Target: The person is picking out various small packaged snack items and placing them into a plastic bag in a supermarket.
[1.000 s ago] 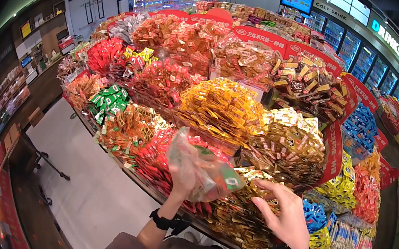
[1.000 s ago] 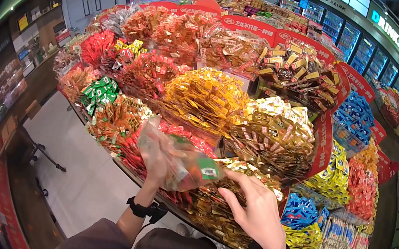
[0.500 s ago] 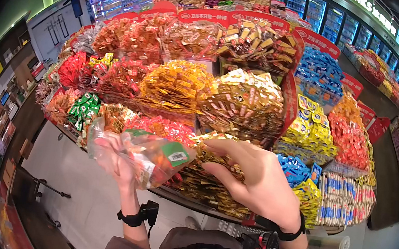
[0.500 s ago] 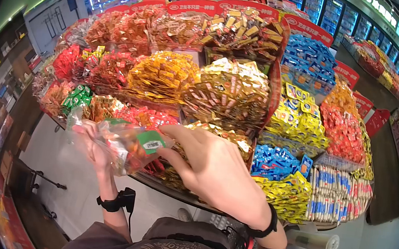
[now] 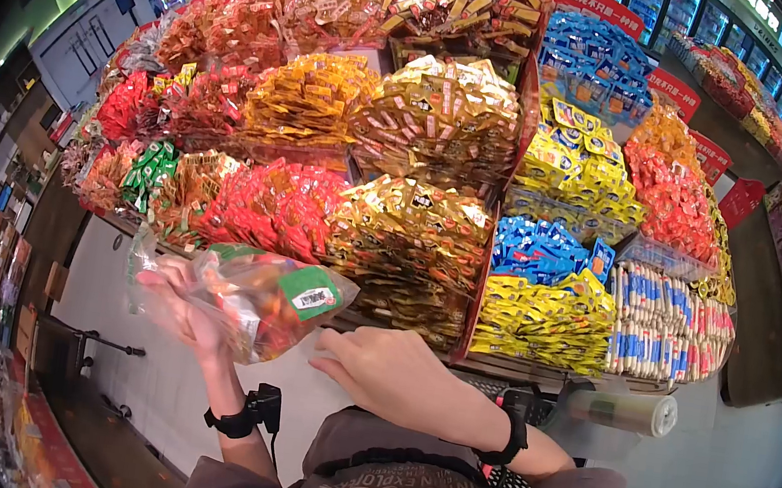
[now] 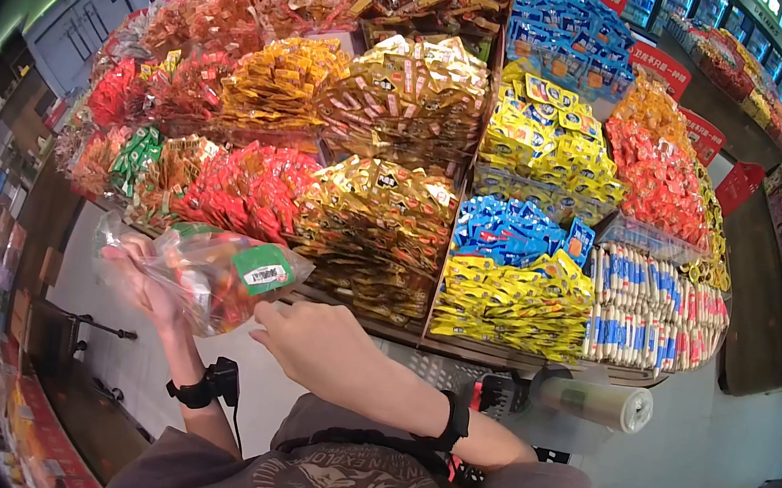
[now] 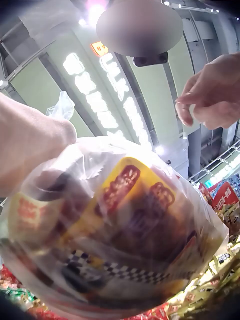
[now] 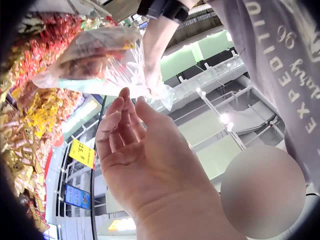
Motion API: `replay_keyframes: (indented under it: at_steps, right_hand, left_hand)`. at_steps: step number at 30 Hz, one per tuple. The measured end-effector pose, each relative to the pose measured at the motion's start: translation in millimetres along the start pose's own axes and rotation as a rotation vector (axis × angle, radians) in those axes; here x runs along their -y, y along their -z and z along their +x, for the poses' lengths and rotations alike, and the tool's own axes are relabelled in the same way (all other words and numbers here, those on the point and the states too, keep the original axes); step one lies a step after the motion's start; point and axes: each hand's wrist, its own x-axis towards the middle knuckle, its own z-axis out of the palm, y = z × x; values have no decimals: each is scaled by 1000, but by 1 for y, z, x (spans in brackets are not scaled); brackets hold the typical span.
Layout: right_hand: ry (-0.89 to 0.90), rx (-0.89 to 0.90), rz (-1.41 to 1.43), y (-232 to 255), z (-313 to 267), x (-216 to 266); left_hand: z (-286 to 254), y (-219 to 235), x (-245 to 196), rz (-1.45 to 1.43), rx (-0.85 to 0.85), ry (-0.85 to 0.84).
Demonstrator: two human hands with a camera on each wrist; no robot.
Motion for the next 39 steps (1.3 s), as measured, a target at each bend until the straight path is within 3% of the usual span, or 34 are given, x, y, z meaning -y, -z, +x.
replay_keyframes:
  at_steps: [6,9,12,15,18,19,21,22,23,24,26,28,30,32,33,34,39]
  right_hand:
    - [-102,315,23,-43,-75,-32]
    - [-267,462,-126,-56,-128,-63]
    - [-378,662,-256,-64,-188,-102]
    - [-466,760,-366,-72,-254,-142]
    - [-658,815,-364,-67,-291,-152]
    - [-710,843,-375,-66,-298,-152]
    - [-781,869,-371,-63,-298,-150]
    - [-806,877,-350,-63,-296,-150]
    - [-926,840,-217,-66,-300,-156]
    - [-907,841,-219,-67,-304,-159]
    - [-1182,813,142,-64,-310,-170]
    - [-932,764,-266,-75,-347,-184]
    - [-1127,938,-147,-59,-335,-178]
    - [-1289,913,59,-75,-367,-201]
    - [-1412,945,177,-50,-317,-164]
    - [-1383,910,189,-65,-345,-184]
    - [-1328,898,148,-87,-336,-183]
  left_hand:
    - [-37,23,-11,171,-62,64]
    - [-52,38,-11,219,39,23]
    - [-68,49,-10,347,24,85]
    - [-78,51,-9,402,17,92]
    - [-86,49,-16,481,21,97]
    - [-91,50,-18,487,0,85]
    - [-97,52,-19,461,-4,240]
    - [-96,50,-20,465,-33,206]
    - [-99,49,-21,452,-19,197]
    - [-102,50,-22,438,1,194]
    - [-103,53,-21,411,-28,188]
    - [-101,51,-25,342,7,233]
    - [-103,61,-17,330,15,212]
    - [-104,72,-17,322,29,196]
    - [-104,73,-16,319,26,209]
    - [-103,76,-16,316,24,223]
    - [-104,102,-25,251,-42,313]
